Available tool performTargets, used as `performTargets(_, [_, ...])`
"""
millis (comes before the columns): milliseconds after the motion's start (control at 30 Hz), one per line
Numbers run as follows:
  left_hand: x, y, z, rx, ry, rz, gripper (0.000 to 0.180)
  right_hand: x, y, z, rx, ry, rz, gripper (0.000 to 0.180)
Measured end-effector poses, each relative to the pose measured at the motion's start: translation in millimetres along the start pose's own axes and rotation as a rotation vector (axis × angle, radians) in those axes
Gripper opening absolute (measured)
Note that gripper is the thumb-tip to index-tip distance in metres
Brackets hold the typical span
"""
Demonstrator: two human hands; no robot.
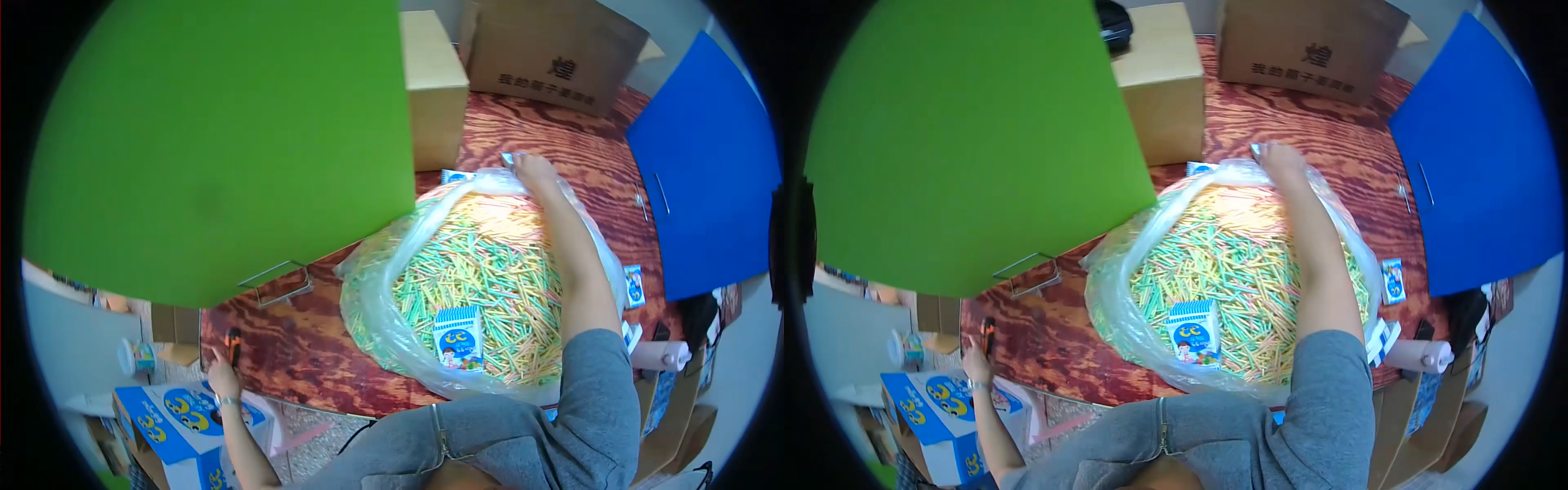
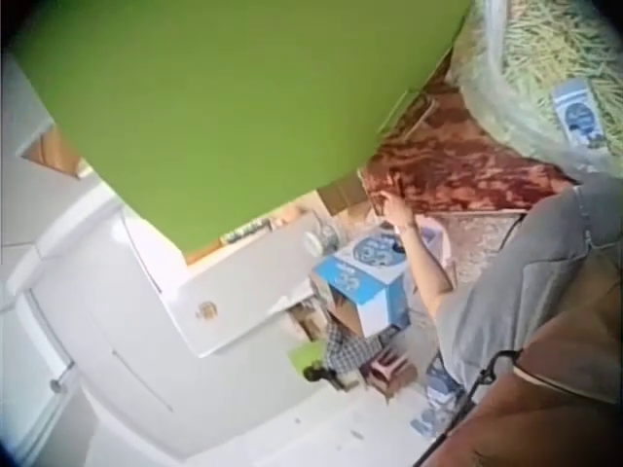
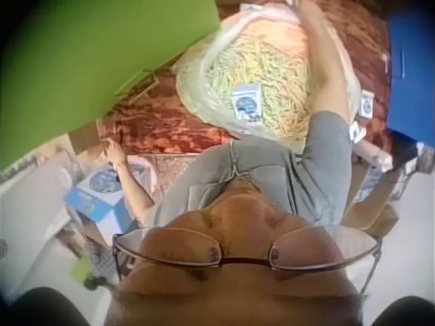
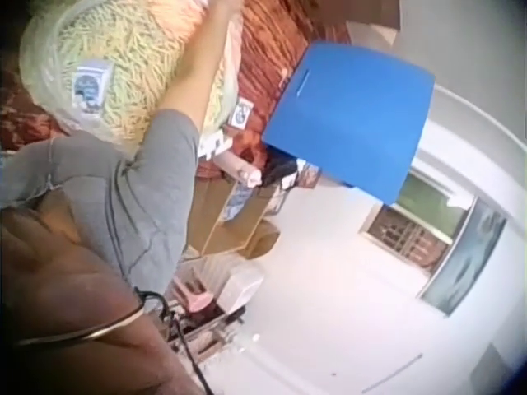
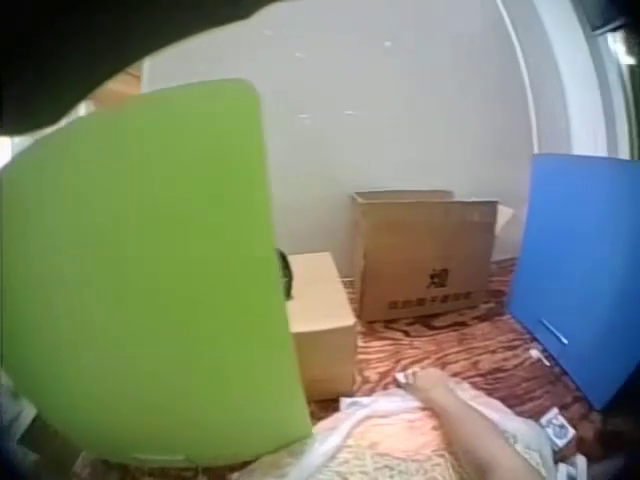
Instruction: Packing small blue packets into a large clear bag filled with colorful sticks.
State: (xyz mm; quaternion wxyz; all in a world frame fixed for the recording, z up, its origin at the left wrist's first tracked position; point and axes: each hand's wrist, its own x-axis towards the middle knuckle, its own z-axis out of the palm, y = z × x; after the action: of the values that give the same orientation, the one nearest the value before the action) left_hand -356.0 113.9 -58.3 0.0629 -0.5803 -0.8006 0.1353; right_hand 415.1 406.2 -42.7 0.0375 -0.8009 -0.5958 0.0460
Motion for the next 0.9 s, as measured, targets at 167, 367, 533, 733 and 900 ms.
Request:
performTargets(167, [-80,167,-192,-0.433,0.144,0.620,0.072,8,5,3,0.041,-0.003,0.013,0.051])
performTargets(367, [-57,370,-292,-0.773,0.476,1.296,0.050,-1,10,7,0.063,0.004,0.051,0.052])
performTargets(533, [23,535,-292,-0.874,0.586,1.607,0.041,-8,-1,-3,0.149,-0.018,0.005,0.050])
performTargets(733, [103,616,-265,-0.652,0.517,1.604,0.039,-4,11,3,0.172,-0.016,0.021,0.053])
performTargets(900, [135,636,-219,-0.434,0.229,1.502,0.040,1,10,-3,0.244,-0.060,0.025,0.054])
